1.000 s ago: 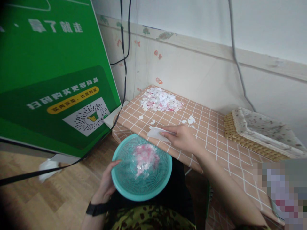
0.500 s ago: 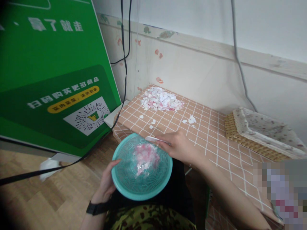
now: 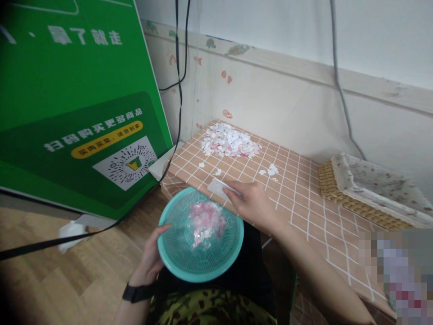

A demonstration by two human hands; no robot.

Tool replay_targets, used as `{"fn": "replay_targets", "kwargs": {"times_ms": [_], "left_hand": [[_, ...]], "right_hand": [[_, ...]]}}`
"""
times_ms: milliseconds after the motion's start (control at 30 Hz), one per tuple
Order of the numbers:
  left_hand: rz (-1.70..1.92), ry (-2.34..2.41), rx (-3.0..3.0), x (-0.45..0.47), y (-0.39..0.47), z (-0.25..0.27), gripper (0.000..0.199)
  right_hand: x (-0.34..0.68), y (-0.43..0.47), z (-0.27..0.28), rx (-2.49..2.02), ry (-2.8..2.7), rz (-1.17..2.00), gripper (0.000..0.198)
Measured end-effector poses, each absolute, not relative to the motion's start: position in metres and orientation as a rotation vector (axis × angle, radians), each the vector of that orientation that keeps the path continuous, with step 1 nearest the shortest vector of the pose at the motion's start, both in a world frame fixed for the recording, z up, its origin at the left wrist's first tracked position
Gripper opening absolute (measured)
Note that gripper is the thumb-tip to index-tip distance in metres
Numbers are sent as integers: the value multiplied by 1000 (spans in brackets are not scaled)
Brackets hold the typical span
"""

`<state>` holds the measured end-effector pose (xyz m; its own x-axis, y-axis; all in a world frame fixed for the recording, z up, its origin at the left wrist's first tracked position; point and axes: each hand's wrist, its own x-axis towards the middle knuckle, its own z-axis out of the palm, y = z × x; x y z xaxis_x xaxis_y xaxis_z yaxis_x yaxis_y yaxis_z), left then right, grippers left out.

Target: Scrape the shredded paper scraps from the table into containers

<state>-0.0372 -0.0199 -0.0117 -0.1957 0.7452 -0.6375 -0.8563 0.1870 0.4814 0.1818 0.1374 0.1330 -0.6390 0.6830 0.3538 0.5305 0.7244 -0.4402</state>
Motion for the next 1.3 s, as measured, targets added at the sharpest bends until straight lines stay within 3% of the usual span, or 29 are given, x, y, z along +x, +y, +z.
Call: {"fn": "replay_targets", "kwargs": {"times_ms": [333, 667, 1000, 1300], "left_hand": [[1471, 1024, -147, -38, -20, -10, 10], [1455, 1045, -144, -37, -20, -9, 12], [1468, 1033, -162, -37, -20, -11, 10], [1460, 993, -153, -36, -19, -23, 10]], "right_hand": [[185, 100, 106, -830, -2642, 222, 32], [185, 90, 107, -799, -2632, 53, 27], [181, 94, 116, -818, -2441, 127, 29], [106, 98, 108, -797, -2628, -138, 42]]}}
